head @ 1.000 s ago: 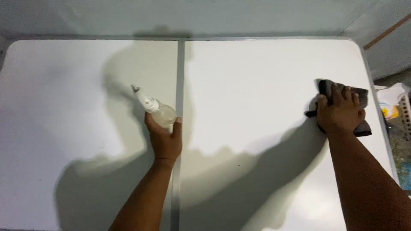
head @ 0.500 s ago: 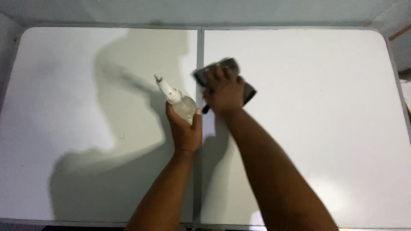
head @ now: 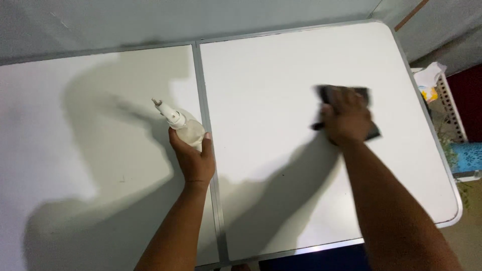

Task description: Cleaning a white folding table by spraying cleaning liquid and wiping with a cloth

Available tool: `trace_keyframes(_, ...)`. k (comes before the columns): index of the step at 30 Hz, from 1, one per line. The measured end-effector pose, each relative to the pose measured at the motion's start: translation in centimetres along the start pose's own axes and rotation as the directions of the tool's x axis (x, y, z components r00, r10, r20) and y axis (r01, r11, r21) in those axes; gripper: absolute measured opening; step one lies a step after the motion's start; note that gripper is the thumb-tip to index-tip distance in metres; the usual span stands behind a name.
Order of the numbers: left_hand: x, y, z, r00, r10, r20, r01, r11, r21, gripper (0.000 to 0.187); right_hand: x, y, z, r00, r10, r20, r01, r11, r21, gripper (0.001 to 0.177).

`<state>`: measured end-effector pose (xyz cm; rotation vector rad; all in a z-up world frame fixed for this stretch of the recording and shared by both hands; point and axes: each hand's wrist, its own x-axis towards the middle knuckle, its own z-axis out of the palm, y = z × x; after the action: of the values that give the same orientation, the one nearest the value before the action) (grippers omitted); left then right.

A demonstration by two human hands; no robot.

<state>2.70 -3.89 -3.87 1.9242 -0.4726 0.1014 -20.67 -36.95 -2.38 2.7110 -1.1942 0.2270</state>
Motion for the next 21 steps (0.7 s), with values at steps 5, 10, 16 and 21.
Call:
trace_keyframes(5, 0.0, 1.9, -0.9, 1.0, 0.005, 0.004, -0.005, 1.0, -0.009, 0.081, 0.1, 2.2, -0.7, 0.851, 0.423, 0.31, -0.45, 0.893, 0.019, 0.067)
trace_keyframes(10, 0.1, 1.3, -0.2, 0.999, -0.023, 0.025, 0.022, 0.999, 0.037, 0.084, 1.7, -12.4, -7.9, 0.896, 0.392, 0.207, -0.401, 0.916, 0.002, 0.061)
trace_keyframes(16, 0.4, 3.9, -0.6, 0.997, -0.075, 0.021, 0.074, 0.996, 0.044, 0.087, -1.7, -25.1, -5.3, 0.977, -0.213, 0.016, 0.199, 0.938, 0.283, 0.056)
trace_keyframes(21, 0.4, 2.8, -0.3, 0.996, -0.087, 0.011, 0.085, 0.99, 0.116, 0.09, -2.0, -24.5, -7.3, 0.838, -0.453, 0.305, 0.323, 0.861, 0.392, 0.063)
